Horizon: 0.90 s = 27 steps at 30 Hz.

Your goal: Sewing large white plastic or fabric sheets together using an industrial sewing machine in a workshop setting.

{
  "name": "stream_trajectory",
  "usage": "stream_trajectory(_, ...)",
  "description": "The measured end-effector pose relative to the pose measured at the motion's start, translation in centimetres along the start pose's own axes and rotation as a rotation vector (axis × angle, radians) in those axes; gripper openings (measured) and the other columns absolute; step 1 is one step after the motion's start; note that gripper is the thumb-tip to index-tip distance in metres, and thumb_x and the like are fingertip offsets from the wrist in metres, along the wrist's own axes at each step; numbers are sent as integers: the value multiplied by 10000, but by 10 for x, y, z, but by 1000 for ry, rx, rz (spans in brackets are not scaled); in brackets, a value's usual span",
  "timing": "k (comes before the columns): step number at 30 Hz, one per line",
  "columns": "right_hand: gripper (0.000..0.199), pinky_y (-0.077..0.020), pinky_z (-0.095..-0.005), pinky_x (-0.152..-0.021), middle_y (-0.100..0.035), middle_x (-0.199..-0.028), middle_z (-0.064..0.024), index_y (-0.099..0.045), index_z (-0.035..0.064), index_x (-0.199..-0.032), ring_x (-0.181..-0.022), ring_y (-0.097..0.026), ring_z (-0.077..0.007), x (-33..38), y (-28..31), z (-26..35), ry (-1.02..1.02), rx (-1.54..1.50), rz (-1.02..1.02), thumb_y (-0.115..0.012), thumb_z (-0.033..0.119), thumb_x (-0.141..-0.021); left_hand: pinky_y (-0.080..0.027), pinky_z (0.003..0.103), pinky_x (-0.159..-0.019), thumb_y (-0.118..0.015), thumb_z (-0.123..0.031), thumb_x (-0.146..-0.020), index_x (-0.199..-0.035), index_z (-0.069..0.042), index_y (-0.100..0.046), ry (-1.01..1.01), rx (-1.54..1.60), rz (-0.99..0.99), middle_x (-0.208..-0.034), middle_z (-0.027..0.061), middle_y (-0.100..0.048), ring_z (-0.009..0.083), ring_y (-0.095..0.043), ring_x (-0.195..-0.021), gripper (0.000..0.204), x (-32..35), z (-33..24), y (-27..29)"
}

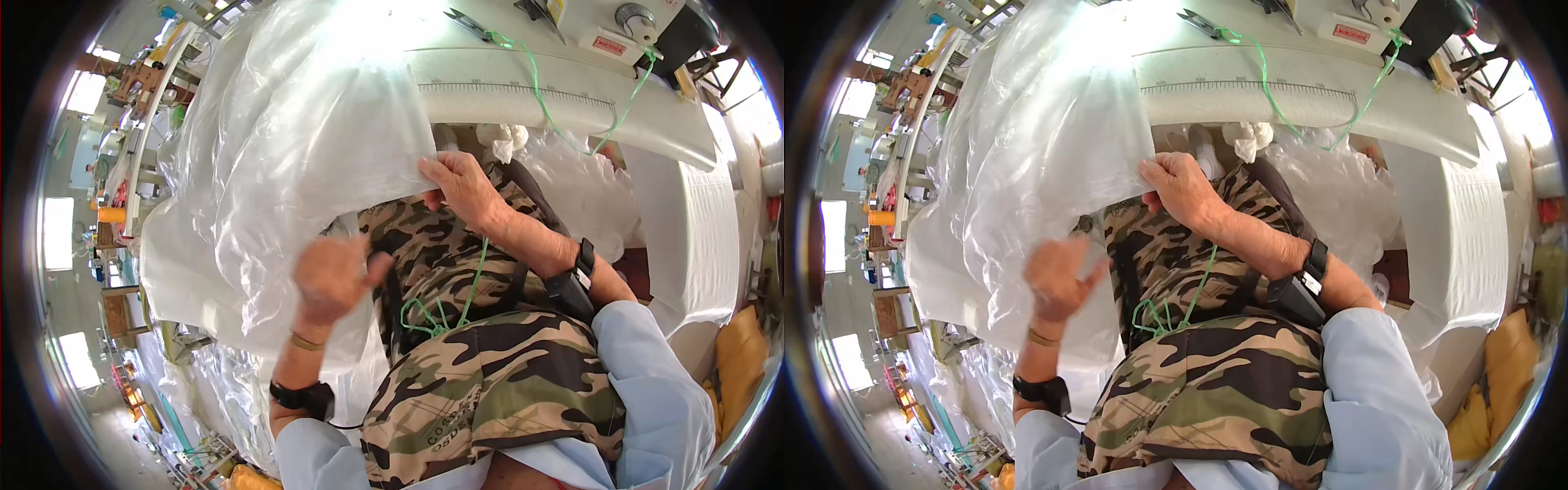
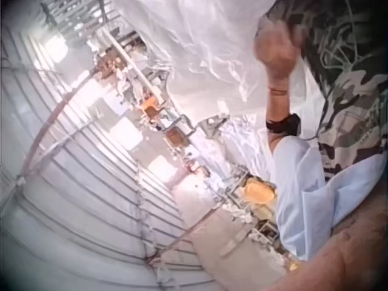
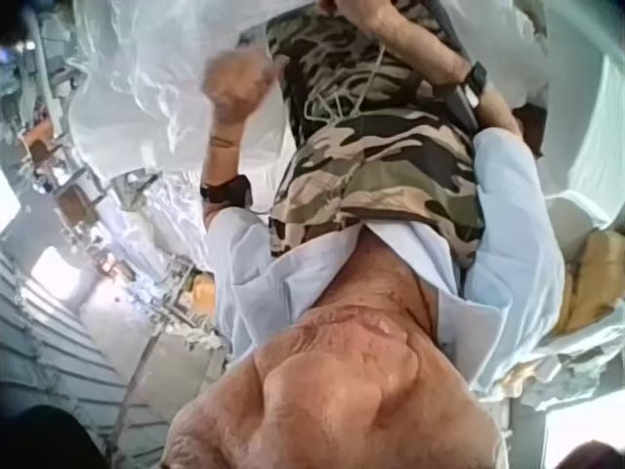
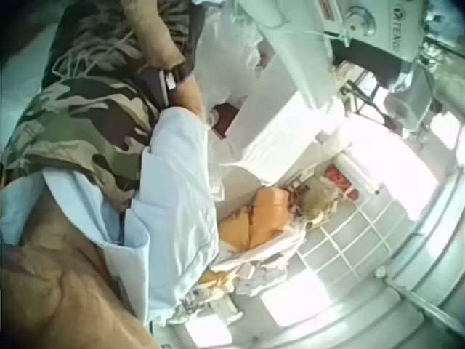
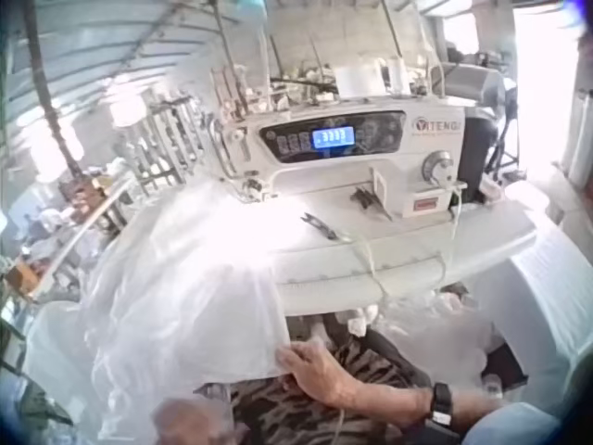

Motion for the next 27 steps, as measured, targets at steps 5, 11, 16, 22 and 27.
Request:
stream_trajectory(5,375,-423,-255,-512,-573,-633,-34,-573,-16,-772,-543,-521,-92,3,-1,8,35,36,-10,-495,282,-985,-515,373,-697,-702,-411,-856,-1094,2,-612,258,681,460,-903,83,-642,253,-652,-838,485,0,-41,-105)
stream_trajectory(11,377,-485,-374,-528,-590,-562,-152,-570,-36,-682,-522,-616,-277,15,5,24,204,331,-107,-547,238,-940,-325,366,-1132,-513,-292,-1003,-1473,-2,-223,795,2192,-89,-1490,163,-347,231,-402,-1350,623,-30,-37,-150)
stream_trajectory(16,310,-490,-457,-595,-620,-620,-168,-606,12,-716,-623,-619,-385,21,2,32,338,824,-199,-542,236,-921,-466,318,-983,-494,-205,-1015,-1289,-8,-496,1074,2382,-389,-1175,116,-612,185,-571,-1147,338,-25,-21,-179)
stream_trajectory(22,212,-443,-426,-614,-607,-604,-120,-617,71,-718,-574,-598,-336,27,-10,40,501,1251,-72,-586,215,-871,-494,244,-740,-566,-109,-976,-1129,-1,-612,1377,2061,-651,-982,18,-643,86,-604,-870,193,-10,-6,-183)
stream_trajectory(27,172,-422,-388,-620,-617,-632,-99,-634,95,-699,-581,-604,-294,30,-24,49,529,1382,146,-629,204,-833,-444,258,-626,-693,-79,-886,-1079,-1,-632,1019,1745,-431,-888,-10,-593,84,-528,-723,217,-21,-1,-151)
Point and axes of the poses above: each hand's wrist, its own x-axis away from the middle knuckle, its own y-axis out of the back of the hand, z = x × y, the point moved 8 cm from there along -x, towards the middle knuckle
